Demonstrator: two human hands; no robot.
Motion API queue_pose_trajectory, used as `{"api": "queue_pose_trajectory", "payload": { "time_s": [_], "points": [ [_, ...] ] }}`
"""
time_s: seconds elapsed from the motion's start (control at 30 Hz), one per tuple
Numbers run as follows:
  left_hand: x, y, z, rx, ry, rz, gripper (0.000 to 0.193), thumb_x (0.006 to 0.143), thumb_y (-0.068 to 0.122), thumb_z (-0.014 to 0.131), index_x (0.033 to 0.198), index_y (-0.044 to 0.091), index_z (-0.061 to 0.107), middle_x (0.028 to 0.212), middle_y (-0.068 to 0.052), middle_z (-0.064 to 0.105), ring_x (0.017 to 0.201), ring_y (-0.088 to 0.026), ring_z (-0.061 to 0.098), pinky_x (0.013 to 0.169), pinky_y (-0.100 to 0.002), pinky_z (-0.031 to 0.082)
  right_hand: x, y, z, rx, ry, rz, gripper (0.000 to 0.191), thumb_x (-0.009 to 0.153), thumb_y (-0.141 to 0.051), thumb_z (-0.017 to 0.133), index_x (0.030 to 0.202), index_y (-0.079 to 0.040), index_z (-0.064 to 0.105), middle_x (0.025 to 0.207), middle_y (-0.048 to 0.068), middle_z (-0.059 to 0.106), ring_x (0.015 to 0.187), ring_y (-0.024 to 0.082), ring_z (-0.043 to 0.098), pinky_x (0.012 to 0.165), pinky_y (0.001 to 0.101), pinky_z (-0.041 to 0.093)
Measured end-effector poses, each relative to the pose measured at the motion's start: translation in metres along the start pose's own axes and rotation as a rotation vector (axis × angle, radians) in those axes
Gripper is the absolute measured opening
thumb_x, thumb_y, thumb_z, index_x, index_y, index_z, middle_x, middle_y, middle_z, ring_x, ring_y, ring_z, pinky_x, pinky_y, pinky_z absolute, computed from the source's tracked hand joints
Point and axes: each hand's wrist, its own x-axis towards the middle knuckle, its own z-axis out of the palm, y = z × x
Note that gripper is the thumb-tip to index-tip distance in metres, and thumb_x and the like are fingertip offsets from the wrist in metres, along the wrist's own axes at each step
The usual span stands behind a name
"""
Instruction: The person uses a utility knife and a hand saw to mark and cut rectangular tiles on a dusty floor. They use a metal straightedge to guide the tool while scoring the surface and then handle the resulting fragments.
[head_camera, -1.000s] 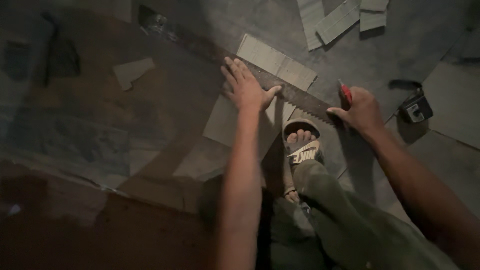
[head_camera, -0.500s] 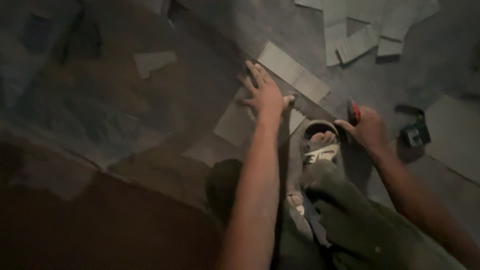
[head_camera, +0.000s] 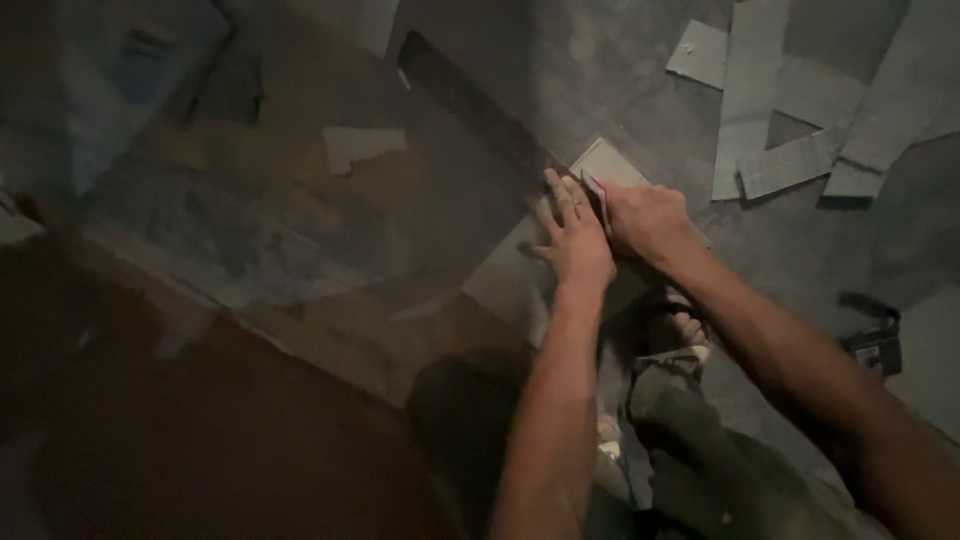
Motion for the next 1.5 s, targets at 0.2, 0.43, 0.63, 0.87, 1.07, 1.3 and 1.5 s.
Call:
{"api": "queue_pose_trajectory", "payload": {
  "time_s": [0.2,0.43,0.63,0.87,1.07,1.3,1.5],
  "points": [
    [0.003,-0.006,0.003,0.000,0.101,0.043,0.106,0.087,0.020,0.076,0.163,0.006,0.002,0.170,-0.012,-0.016,0.156,-0.047,-0.003,0.104,-0.088,0.025,0.008,0.007,0.010,-0.035,-0.157,-0.025,0.028,0.103,-0.036,0.062,0.088,-0.012,0.068,0.064,0.016,0.066,0.057,0.034,0.068,0.049,0.0446,0.051],
    [0.013,-0.013,0.023,-0.036,0.236,0.079,0.093,0.093,0.017,0.070,0.161,0.005,0.008,0.169,-0.012,-0.012,0.154,-0.048,0.001,0.098,-0.091,0.026,0.008,0.008,0.012,-0.001,-0.238,-0.013,0.029,0.103,-0.033,0.061,0.086,-0.010,0.065,0.067,0.017,0.066,0.062,0.035,0.069,0.053,0.0461,0.052],
    [0.015,-0.014,0.025,-0.076,0.117,0.088,0.097,0.090,0.016,0.068,0.163,0.005,0.006,0.171,-0.012,-0.013,0.157,-0.049,0.001,0.104,-0.087,0.026,0.014,0.003,0.006,-0.108,-0.252,-0.039,0.030,0.105,-0.030,0.058,0.086,-0.008,0.063,0.066,0.017,0.066,0.057,0.034,0.067,0.051,0.0445,0.051],
    [0.013,-0.016,0.022,-0.068,0.215,0.096,0.099,0.090,0.013,0.071,0.165,0.011,0.006,0.173,-0.008,-0.012,0.157,-0.048,0.001,0.102,-0.089,0.026,0.020,-0.007,-0.005,-0.049,-0.351,-0.004,0.028,0.104,-0.028,0.056,0.090,-0.005,0.064,0.070,0.018,0.068,0.065,0.037,0.069,0.055,0.0472,0.053],
    [0.015,-0.018,0.028,-0.004,0.003,0.044,0.114,0.082,0.017,0.078,0.166,0.015,0.001,0.170,-0.006,-0.018,0.158,-0.048,-0.006,0.108,-0.088,0.022,0.017,-0.011,0.000,-0.062,-0.547,0.140,0.022,0.094,-0.023,0.059,0.096,-0.002,0.065,0.081,0.022,0.071,0.076,0.043,0.070,0.064,0.0523,0.055],
    [0.008,-0.014,0.016,-0.131,0.079,0.069,0.129,0.072,0.051,0.086,0.163,0.009,0.004,0.167,-0.006,-0.019,0.157,-0.047,-0.003,0.107,-0.088,0.026,-0.071,0.017,-0.021,-0.079,-0.588,0.230,0.018,0.098,-0.017,0.054,0.107,-0.004,0.063,0.084,0.022,0.071,0.079,0.043,0.070,0.066,0.0538,0.054],
    [0.003,-0.011,0.009,-0.079,0.098,0.062,0.135,0.066,0.060,0.084,0.161,0.008,0.003,0.167,-0.008,-0.019,0.157,-0.043,0.001,0.107,-0.085,0.031,-0.133,0.037,-0.024,-0.183,-0.695,0.341,0.019,0.100,-0.021,0.055,0.102,-0.003,0.059,0.079,0.021,0.070,0.076,0.041,0.071,0.065,0.0527,0.055]
  ]
}}
